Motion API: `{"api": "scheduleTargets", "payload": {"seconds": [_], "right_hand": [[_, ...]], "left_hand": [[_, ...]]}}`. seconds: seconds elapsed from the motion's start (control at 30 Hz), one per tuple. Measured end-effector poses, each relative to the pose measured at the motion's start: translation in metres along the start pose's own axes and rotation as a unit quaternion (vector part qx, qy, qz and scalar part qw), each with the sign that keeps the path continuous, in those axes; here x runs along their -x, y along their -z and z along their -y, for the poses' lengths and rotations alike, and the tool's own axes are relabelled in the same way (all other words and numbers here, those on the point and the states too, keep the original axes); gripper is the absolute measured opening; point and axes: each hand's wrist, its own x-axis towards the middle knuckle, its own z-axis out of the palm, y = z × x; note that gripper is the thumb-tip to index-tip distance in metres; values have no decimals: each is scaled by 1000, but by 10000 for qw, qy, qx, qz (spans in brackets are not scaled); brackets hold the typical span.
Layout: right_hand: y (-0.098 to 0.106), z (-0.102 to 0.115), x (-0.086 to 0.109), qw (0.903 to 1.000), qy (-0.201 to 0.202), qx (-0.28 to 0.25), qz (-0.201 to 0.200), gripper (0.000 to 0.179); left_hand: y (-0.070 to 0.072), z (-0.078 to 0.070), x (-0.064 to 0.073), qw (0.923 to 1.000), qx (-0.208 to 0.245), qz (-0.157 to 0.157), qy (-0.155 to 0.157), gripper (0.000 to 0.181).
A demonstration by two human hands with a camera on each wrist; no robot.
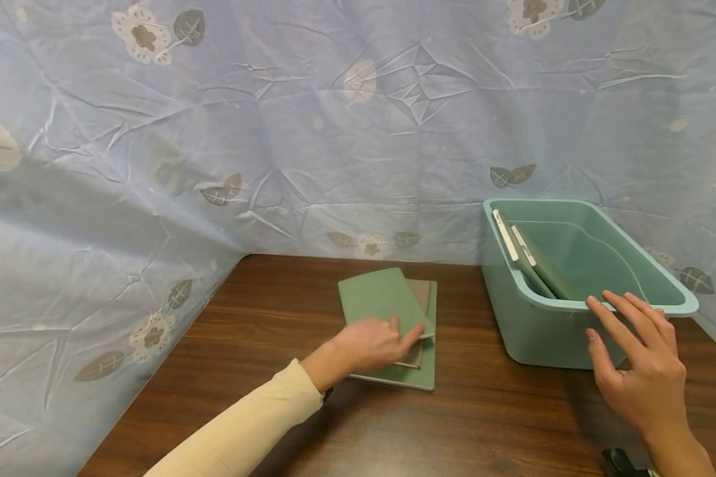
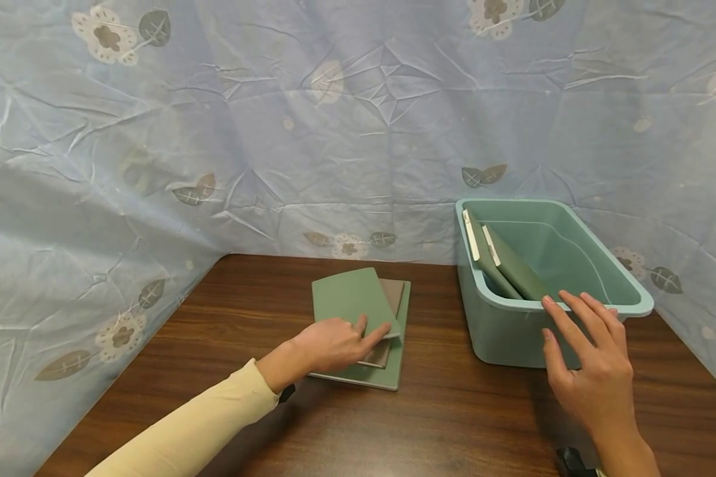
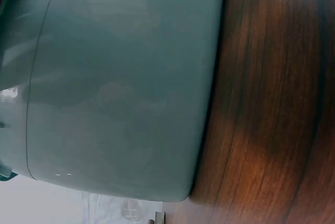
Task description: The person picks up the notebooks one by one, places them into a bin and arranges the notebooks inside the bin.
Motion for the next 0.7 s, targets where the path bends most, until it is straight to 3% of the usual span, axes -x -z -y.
{"api": "scheduleTargets", "payload": {"seconds": [0.13, 0.33, 0.5, 0.7], "right_hand": [[0, 2, -1, 9999, -11, -82, -98, 41], [0, 4, 0, 9998, -17, -119, -154, 41], [0, 4, 0, 9998, -15, -108, -164, 40], [1, 1, 0, 10000, -62, -37, -10, 42]], "left_hand": [[2, 3, 0, 9997, 164, -153, 93, 60], [10, 14, 2, 9947, 197, -932, 381, 44], [21, 33, 9, 9843, 61, -1557, 825, 31], [28, 58, 20, 9663, -285, -2241, 1234, 36]]}}
